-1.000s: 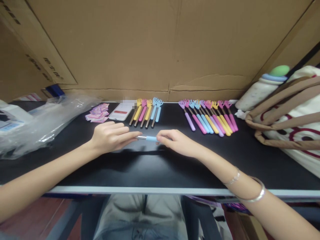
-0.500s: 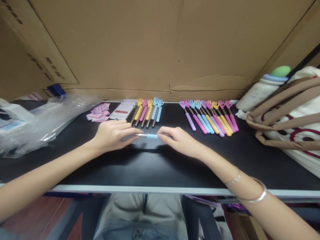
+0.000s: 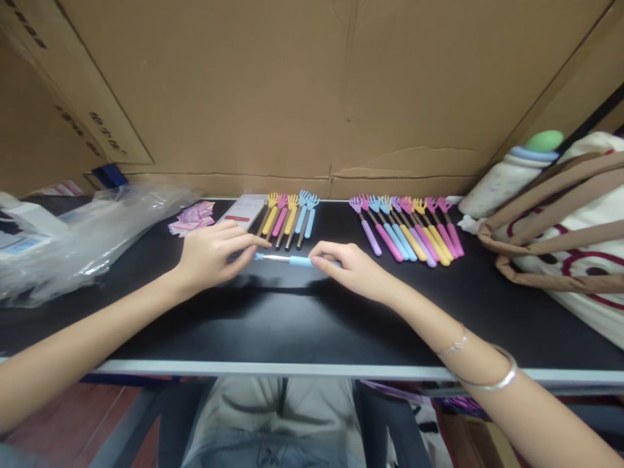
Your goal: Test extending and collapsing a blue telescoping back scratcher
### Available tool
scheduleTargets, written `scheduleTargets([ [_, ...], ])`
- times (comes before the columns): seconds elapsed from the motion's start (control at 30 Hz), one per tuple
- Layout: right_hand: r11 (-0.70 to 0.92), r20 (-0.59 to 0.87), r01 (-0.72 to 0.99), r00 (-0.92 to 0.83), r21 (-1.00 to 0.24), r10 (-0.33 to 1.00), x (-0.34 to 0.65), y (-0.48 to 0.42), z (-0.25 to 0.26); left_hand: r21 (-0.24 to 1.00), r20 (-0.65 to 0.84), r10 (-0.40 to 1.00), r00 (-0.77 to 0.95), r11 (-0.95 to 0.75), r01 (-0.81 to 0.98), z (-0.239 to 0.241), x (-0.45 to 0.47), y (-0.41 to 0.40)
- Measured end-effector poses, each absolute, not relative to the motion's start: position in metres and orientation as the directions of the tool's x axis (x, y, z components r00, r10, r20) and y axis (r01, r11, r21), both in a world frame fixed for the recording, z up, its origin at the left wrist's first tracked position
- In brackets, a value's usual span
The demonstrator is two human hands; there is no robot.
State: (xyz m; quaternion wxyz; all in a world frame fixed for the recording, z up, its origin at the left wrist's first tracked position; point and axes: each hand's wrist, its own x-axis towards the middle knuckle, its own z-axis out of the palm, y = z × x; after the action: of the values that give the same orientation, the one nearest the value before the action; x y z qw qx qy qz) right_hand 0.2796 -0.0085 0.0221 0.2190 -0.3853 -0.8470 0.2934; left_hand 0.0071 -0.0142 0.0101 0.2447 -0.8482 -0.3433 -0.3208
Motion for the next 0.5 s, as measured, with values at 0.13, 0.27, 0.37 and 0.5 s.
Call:
scheduleTargets([
  [0.13, 0.539, 0.153, 0.533, -0.604, -0.653, 0.782, 0.2808, -0.0075, 0.0226, -0.142, 0.723, 0.479, 0.498, -0.602, 0.786, 0.0128, 0.0044, -0.0122],
  [0.27, 0.553, 0.171, 0.539, -0.600, -0.636, 0.782, 0.2820, -0.0075, 0.0230, -0.098, 0.734, 0.509, 0.449, -0.575, 0.812, 0.0155, 0.0032, -0.0106],
  [0.37, 0.551, 0.169, 0.550, -0.594, -0.628, 0.786, 0.2824, -0.0083, 0.0240, -0.070, 0.725, 0.546, 0.420, -0.549, 0.833, 0.0155, 0.0024, -0.0097],
  [0.5, 0.540, 0.158, 0.560, -0.589, -0.628, 0.793, 0.2823, -0.0088, 0.0260, -0.050, 0.697, 0.591, 0.407, -0.526, 0.849, 0.0145, 0.0015, -0.0091],
])
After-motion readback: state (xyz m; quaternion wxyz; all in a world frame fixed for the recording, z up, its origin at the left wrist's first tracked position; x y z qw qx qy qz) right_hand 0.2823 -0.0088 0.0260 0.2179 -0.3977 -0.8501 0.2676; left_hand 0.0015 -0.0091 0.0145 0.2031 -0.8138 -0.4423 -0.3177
